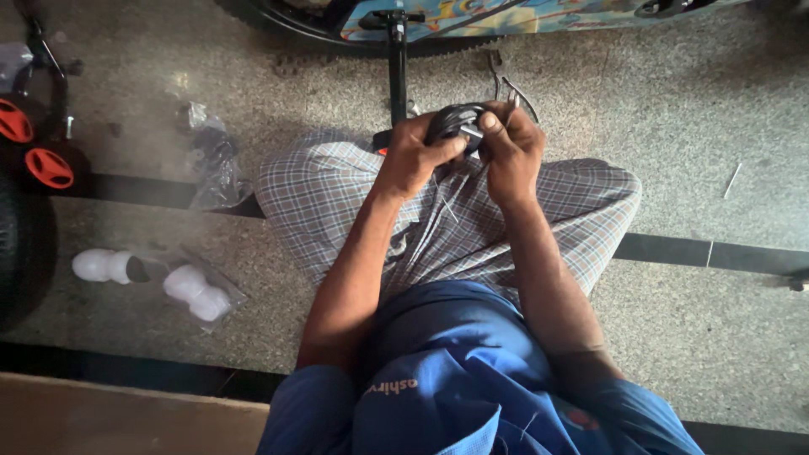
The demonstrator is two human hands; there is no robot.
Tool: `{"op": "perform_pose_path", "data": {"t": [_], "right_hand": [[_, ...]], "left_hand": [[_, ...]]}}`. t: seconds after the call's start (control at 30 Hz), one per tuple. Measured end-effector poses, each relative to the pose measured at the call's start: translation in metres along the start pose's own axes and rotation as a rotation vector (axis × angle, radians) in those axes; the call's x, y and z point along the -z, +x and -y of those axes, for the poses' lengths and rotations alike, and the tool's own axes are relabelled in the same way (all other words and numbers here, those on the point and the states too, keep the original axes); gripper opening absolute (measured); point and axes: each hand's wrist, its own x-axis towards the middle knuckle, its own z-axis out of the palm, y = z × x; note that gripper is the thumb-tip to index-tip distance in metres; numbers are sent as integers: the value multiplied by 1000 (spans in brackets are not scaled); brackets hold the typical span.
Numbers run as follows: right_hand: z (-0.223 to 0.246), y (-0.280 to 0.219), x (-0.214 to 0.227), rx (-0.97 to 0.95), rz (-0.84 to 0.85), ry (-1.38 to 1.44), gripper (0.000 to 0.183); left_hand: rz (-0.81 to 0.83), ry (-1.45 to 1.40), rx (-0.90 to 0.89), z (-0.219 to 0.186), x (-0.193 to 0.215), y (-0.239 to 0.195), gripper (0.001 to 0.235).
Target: The person sits on the floor and uses a wrench to tighten bolts on the rear wheel and chain area of a bicycle. They then handle a coiled cable, uncoil it, and attach it to the handlebar area.
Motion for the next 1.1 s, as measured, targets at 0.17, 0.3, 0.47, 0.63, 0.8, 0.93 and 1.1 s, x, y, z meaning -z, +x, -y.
{"op": "perform_pose_path", "data": {"t": [0.17, 0.3, 0.47, 0.63, 0.8, 0.93, 1.1], "right_hand": [[4, -6, -10, 235, -247, -178, 21], [3, -10, -13, 525, -172, -598, 24], [1, -6, -18, 311, -85, -466, 17], [3, -9, -18, 79, 1, 5, 10], [15, -17, -39, 282, 166, -229, 9], [19, -27, -95, 513, 559, -652, 29], [1, -39, -109, 597, 818, -99, 45]], "left_hand": [[-206, 40, -117, 7, -14, 3, 22], [-251, 237, -183, 15, -14, 1, 18], [-138, 10, -284, 21, -10, 0, 23], [-379, 115, -232, 35, -9, 11, 26], [-318, 41, -276, 57, 3, 16, 32], [-304, -172, 16, 75, 14, 20, 29], [-322, -643, -159, 84, 24, 29, 16]]}}
